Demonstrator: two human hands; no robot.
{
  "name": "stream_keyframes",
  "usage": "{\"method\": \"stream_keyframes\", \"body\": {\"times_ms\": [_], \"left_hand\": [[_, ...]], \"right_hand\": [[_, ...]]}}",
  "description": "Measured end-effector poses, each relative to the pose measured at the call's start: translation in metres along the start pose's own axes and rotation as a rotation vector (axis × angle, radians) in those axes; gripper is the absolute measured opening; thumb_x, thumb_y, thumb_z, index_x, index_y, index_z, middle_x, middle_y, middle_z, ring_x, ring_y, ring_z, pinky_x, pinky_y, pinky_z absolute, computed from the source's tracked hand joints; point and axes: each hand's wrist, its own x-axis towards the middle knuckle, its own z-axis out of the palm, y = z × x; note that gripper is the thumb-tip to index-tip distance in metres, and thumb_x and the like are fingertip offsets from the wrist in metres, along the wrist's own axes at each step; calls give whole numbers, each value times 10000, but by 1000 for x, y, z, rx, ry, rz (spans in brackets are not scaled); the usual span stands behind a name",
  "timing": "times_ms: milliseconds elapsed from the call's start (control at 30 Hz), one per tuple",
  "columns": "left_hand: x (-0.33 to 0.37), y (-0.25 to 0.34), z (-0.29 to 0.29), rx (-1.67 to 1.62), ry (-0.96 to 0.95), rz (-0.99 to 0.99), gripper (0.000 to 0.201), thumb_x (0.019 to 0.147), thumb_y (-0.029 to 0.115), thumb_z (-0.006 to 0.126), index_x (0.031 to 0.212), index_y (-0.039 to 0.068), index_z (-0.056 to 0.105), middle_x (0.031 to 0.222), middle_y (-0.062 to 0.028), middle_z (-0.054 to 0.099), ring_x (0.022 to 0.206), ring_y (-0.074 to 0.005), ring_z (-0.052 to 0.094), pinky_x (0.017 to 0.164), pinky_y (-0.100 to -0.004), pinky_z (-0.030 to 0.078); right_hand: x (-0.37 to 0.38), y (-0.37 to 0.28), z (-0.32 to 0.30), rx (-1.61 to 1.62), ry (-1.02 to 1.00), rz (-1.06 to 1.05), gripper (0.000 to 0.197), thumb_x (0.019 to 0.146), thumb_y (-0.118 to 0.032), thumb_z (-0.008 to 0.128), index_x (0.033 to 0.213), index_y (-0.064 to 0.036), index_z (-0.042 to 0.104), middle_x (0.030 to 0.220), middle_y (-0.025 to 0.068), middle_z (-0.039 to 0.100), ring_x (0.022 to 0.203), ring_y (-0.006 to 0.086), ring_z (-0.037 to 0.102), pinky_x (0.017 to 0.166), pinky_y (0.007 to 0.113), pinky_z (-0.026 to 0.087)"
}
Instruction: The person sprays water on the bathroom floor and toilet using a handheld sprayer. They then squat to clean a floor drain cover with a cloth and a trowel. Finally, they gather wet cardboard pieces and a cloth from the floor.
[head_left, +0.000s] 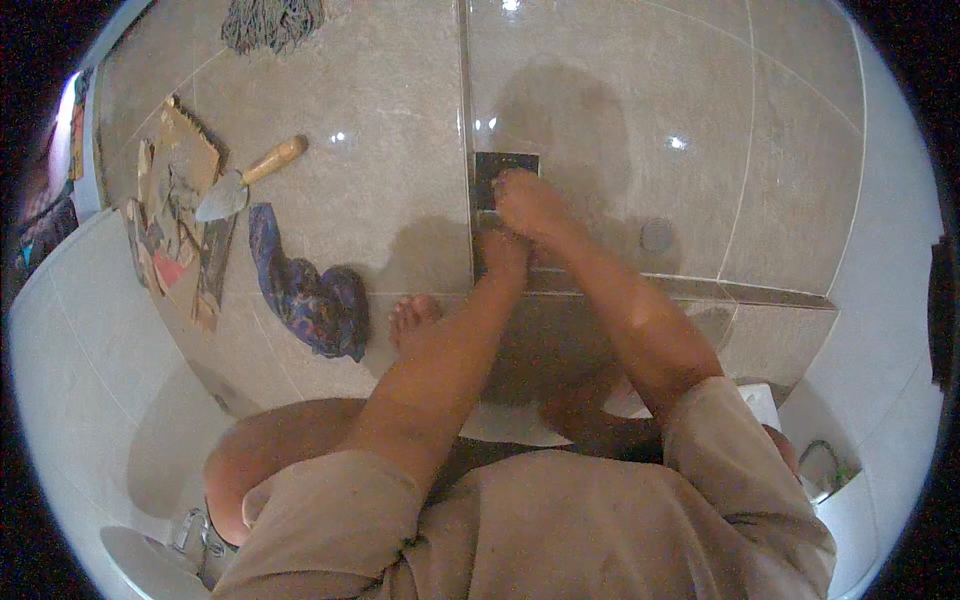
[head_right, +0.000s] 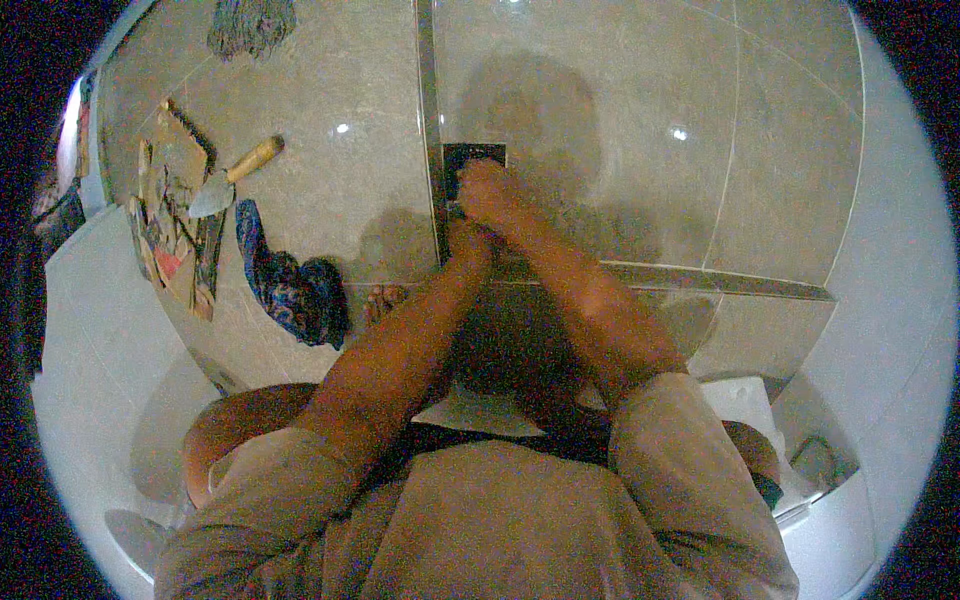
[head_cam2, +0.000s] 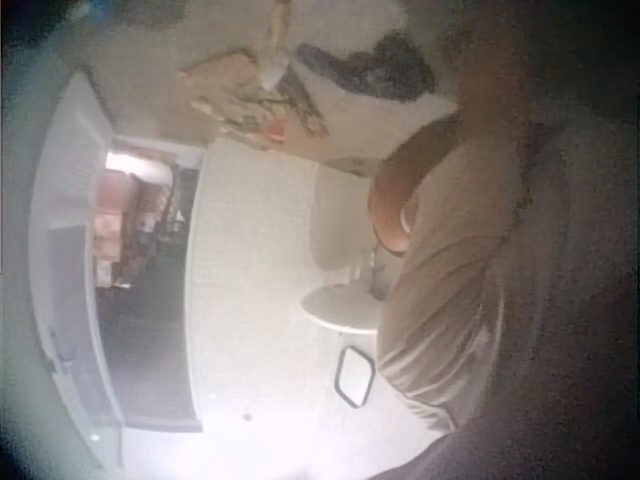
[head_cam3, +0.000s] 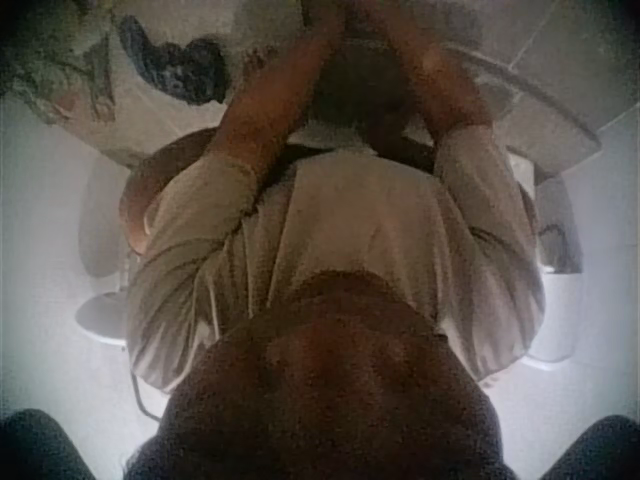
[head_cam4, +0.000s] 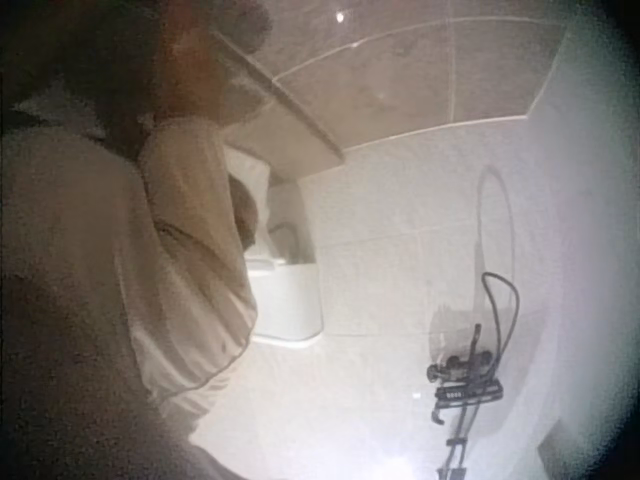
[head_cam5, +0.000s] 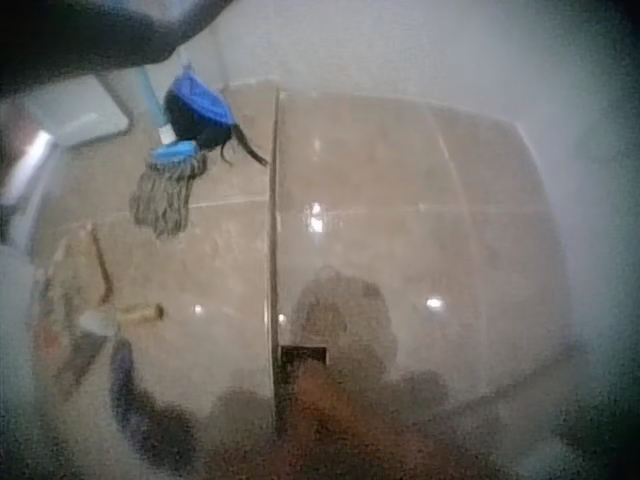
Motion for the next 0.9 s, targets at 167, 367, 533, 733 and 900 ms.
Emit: {"method": "stream_keyframes", "body": {"times_ms": [167, 367, 533, 733, 900], "left_hand": [[-4, 40, -11, 133, -99, -50, 348, 945, 361, 661, 919, 22, 735, 862, -133, 748, 738, -276, 726, 633, -440, 562], [-49, 147, -68, -236, -92, -278, 612, 1000, 534, 551, 963, -53, 722, 872, -171, 736, 788, -323, 729, 711, -449, 565], [-36, 184, -77, -271, 44, -380, 771, 997, 629, 527, 999, -125, 687, 961, -228, 733, 894, -384, 722, 809, -463, 557], [1, 148, -37, -458, 129, -490, 790, 978, 627, 572, 1104, -150, 641, 1138, -295, 704, 1052, -416, 689, 914, -467, 522], [14, 138, -33, -615, 100, -440, 727, 990, 544, 618, 1141, -167, 617, 1202, -308, 679, 1060, -403, 682, 907, -467, 515]], "right_hand": [[25, 51, 55, -112, 194, -143, 344, 1003, -258, 487, 1035, 3, 709, 999, 271, 698, 964, 467, 665, 873, 569, 524], [-12, 26, -22, -100, 473, 258, 476, 912, -344, 675, 1274, -41, 610, 1372, 274, 518, 1215, 473, 527, 1015, 578, 440], [0, 42, -15, -196, 623, 321, 1102, 697, -460, 878, 1593, -171, 307, 1638, 230, 179, 1496, 485, 144, 1199, 622, 170], [7, 42, -6, -185, 689, 352, 1201, 669, -503, 893, 1621, -175, 239, 1654, 227, 152, 1521, 479, 88, 1212, 624, 128], [15, 28, -17, -101, 578, 458, 1216, 678, -510, 891, 1627, -165, 212, 1668, 216, 95, 1532, 469, 32, 1210, 637, 110]]}}
